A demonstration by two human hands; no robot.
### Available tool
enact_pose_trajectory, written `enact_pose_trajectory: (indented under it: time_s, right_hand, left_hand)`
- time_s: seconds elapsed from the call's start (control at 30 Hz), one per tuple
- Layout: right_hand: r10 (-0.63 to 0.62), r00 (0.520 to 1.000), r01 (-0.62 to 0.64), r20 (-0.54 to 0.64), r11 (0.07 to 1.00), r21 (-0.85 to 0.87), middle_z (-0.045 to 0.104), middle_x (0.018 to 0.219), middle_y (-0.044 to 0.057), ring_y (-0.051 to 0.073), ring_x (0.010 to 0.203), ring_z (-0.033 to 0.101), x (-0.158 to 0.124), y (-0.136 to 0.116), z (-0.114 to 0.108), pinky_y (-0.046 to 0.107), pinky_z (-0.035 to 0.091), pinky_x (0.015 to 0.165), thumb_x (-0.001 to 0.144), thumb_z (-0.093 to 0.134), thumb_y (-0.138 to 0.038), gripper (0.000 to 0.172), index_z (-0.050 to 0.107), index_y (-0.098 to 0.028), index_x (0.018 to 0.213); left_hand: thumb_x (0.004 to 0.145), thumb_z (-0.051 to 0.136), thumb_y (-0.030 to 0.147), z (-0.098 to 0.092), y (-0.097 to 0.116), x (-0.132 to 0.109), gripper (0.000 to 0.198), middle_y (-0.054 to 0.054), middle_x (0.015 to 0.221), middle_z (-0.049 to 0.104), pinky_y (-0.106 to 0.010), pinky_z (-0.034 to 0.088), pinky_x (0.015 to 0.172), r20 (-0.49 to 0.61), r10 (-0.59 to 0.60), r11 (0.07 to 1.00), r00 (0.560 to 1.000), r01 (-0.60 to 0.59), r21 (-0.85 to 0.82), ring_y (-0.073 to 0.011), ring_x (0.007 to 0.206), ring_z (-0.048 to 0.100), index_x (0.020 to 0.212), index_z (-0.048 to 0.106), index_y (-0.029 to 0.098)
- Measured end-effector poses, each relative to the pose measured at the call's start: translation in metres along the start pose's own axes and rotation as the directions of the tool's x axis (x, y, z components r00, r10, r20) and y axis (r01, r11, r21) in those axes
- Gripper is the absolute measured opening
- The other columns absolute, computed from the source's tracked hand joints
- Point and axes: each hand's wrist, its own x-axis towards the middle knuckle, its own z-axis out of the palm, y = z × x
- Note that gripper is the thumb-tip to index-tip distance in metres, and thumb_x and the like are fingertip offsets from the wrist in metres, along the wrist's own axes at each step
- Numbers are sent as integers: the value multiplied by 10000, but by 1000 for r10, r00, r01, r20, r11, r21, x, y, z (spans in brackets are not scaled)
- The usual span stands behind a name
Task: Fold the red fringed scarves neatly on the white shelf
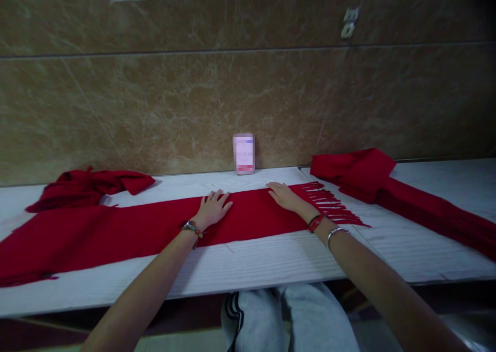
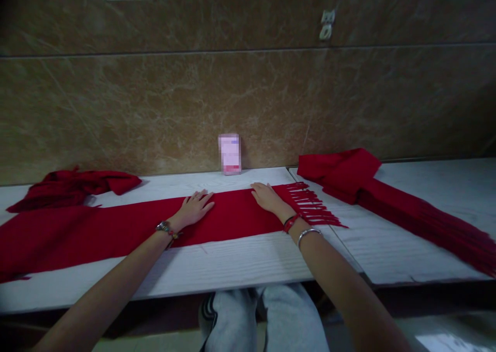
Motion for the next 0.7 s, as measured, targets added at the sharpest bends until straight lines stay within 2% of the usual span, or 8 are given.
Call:
enact_pose_trajectory:
  time_s: [0.1, 0.2, 0.27, 0.4, 0.53, 0.63, 0.7]
  right_hand:
    - [15, 1000, -15, -3, 999, -29, 501, 1296, 157, 232, 1197, 444, 0, 3, -2, 482, 285, 1017, 902, 310, -196, 389, 478, -140, 1248]
    - [22, 1000, -22, -1, 998, -59, 536, 1250, 154, 229, 1159, 474, 1, 7, -5, 462, 297, 1008, 890, 327, -161, 378, 497, -143, 1228]
    - [19, 1000, -19, 2, 997, -76, 557, 1209, 158, 232, 1127, 494, 1, 10, -6, 446, 312, 997, 884, 342, -144, 369, 512, -138, 1211]
    - [-1, 1000, 2, 7, 995, -99, 576, 1134, 163, 237, 1056, 525, 3, 12, -8, 407, 341, 968, 876, 377, -136, 332, 553, -124, 1158]
    - [-17, 1000, 17, 4, 993, -113, 581, 1047, 145, 220, 974, 546, 4, 15, -8, 354, 378, 925, 878, 400, -147, 274, 604, -128, 1060]
    - [-27, 1000, 26, -2, 993, -117, 570, 1012, 139, 214, 956, 545, 5, 19, -8, 333, 398, 897, 870, 427, -153, 236, 610, -125, 1018]
    - [-34, 999, 34, 2, 992, -118, 569, 998, 137, 212, 950, 547, 6, 23, -9, 330, 412, 877, 863, 446, -155, 211, 608, -128, 994]
  left_hand:
    - [927, 249, 442, 0, -11, 3, 498, -122, 1430, 318, -541, 243, 1002, -35, 7, 1000, 999, -8, -15, -292, 1307, 275, 1368, 325, 222]
    - [921, 279, 351, -4, -31, 8, 453, -150, 1364, 400, -582, 274, 961, -79, -45, 999, 996, 46, 10, -289, 1253, 357, 1342, 355, 202]
    - [901, 316, 301, -9, -46, 11, 422, -152, 1281, 477, -511, 339, 946, -73, -44, 999, 996, 46, 20, -264, 1176, 442, 1288, 429, 176]
    - [841, 423, 296, -23, -77, 13, 395, -116, 1103, 586, -295, 406, 893, -37, 24, 1000, 999, -24, 18, -191, 1005, 546, 1194, 525, 151]
    - [781, 461, 369, -36, -104, 14, 416, -65, 899, 636, -274, 433, 782, 58, 74, 997, 996, -73, -26, -184, 824, 576, 1117, 561, 146]
    - [734, 474, 404, -44, -120, 15, 340, -39, 835, 639, -258, 429, 725, 160, 95, 995, 983, -86, -59, -174, 770, 563, 924, 613, 158]
    - [705, 491, 415, -47, -128, 15, 304, -32, 832, 639, -248, 422, 721, 175, 109, 993, 979, -98, -69, -171, 778, 554, 826, 615, 164]
